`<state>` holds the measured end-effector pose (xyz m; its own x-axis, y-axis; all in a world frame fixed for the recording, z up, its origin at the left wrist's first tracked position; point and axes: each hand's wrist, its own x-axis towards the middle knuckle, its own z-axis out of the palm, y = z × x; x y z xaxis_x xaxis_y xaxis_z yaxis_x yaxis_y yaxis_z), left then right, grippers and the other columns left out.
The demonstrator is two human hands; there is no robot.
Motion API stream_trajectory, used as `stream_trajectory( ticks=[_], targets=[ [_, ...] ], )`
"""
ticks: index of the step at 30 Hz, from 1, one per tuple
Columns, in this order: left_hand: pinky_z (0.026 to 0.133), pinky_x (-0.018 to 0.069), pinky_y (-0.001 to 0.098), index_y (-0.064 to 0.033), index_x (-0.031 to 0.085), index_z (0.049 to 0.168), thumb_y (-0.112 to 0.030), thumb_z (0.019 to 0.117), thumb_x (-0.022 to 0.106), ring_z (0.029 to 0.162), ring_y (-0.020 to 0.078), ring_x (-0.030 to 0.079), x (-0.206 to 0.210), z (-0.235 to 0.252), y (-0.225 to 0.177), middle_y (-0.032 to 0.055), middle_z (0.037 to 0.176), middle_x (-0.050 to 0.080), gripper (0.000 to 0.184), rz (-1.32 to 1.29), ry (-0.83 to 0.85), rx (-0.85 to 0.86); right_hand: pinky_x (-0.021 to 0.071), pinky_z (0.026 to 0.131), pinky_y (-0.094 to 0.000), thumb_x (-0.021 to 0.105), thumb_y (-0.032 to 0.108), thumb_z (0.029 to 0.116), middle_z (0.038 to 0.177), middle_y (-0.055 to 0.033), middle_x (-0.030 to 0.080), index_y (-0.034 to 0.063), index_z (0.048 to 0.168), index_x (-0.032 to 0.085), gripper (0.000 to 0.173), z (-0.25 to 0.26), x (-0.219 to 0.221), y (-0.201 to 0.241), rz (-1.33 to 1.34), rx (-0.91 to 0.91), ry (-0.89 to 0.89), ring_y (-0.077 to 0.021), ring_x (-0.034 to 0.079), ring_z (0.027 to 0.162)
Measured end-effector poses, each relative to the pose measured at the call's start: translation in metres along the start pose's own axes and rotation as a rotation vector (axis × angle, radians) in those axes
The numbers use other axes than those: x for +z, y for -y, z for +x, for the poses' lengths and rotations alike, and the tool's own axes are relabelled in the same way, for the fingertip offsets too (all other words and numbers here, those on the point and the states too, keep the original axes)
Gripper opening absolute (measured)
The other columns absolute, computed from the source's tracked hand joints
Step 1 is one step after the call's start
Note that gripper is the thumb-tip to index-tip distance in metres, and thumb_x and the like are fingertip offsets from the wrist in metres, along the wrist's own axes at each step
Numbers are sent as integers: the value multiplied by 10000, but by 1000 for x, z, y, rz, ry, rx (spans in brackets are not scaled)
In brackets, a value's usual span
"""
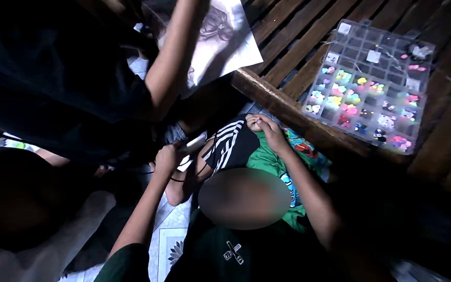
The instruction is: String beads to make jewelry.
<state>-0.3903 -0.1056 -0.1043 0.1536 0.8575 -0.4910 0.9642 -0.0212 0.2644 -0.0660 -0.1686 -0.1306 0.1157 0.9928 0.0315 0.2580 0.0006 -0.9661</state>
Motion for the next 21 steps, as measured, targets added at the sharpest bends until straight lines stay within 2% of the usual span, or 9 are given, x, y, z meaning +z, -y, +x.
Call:
stream_trajectory(
  ticks=[3,6,9,11,13,16,17,19,21],
  targets=[
    [865,467,731,-30,703,1233,-201,990,679,1071,528,642,-25,-35,-14,284,1181,675,299,42,-182,52,475,1055,-392,381,137,1076,1287,-198,643,-62,1323,591,380,0,1,1,-9,-8,-4,-206,612,1208],
    [801,464,753,24,673,1236,-217,997,673,1023,551,644,-46,-53,-19,300,1184,660,340,9,-397,31,486,1040,-379,387,142,1067,1263,-189,654,-63,1311,597,382,0,2,-3,-9,-45,-5,-189,621,1185],
    [737,467,733,59,629,1185,-211,999,653,990,556,634,-56,-44,-24,323,1154,629,329,27,-600,-16,489,1033,-382,396,143,1065,1252,-189,656,-57,1308,606,379,1,3,-4,-28,-54,-7,-190,625,1171],
    [725,479,715,73,588,1175,-188,1018,595,997,561,621,-61,-23,-28,337,1171,594,305,61,-667,-35,489,1037,-399,400,144,1067,1255,-186,656,-44,1309,614,374,1,3,-3,-49,-41,-8,-202,624,1180],
    [792,462,727,100,581,1245,-117,997,588,1062,587,601,-68,4,-37,375,1227,583,330,76,-625,-93,486,1043,-426,404,146,1072,1272,-201,651,-44,1322,607,374,1,3,-1,-62,-13,8,-233,623,1195],
    [818,482,714,155,598,1182,-22,977,585,1059,590,613,-68,33,-52,394,1158,613,271,186,-422,-138,485,1051,-420,408,146,1080,1279,-203,646,-47,1337,594,372,1,3,3,-52,21,21,-232,620,1202],
    [860,484,698,156,598,1193,-8,980,575,1104,576,608,-65,37,-61,389,1187,612,270,224,-344,-157,483,1052,-419,408,140,1077,1282,-208,643,-53,1341,590,374,0,3,3,-48,26,20,-236,619,1204],
    [1019,425,669,136,562,1319,-31,1012,532,1269,548,535,-62,40,-82,377,1338,560,351,257,-180,-207,484,1046,-414,408,140,1076,1274,-209,647,-57,1345,584,376,0,3,4,-34,41,20,-231,621,1196],
    [1076,382,660,126,536,1363,-44,1041,495,1332,548,479,-57,41,-89,385,1389,517,366,266,-80,-209,495,1032,-392,400,136,1077,1255,-197,655,-52,1347,582,376,0,4,5,-21,43,27,-206,630,1174]
  ],
)
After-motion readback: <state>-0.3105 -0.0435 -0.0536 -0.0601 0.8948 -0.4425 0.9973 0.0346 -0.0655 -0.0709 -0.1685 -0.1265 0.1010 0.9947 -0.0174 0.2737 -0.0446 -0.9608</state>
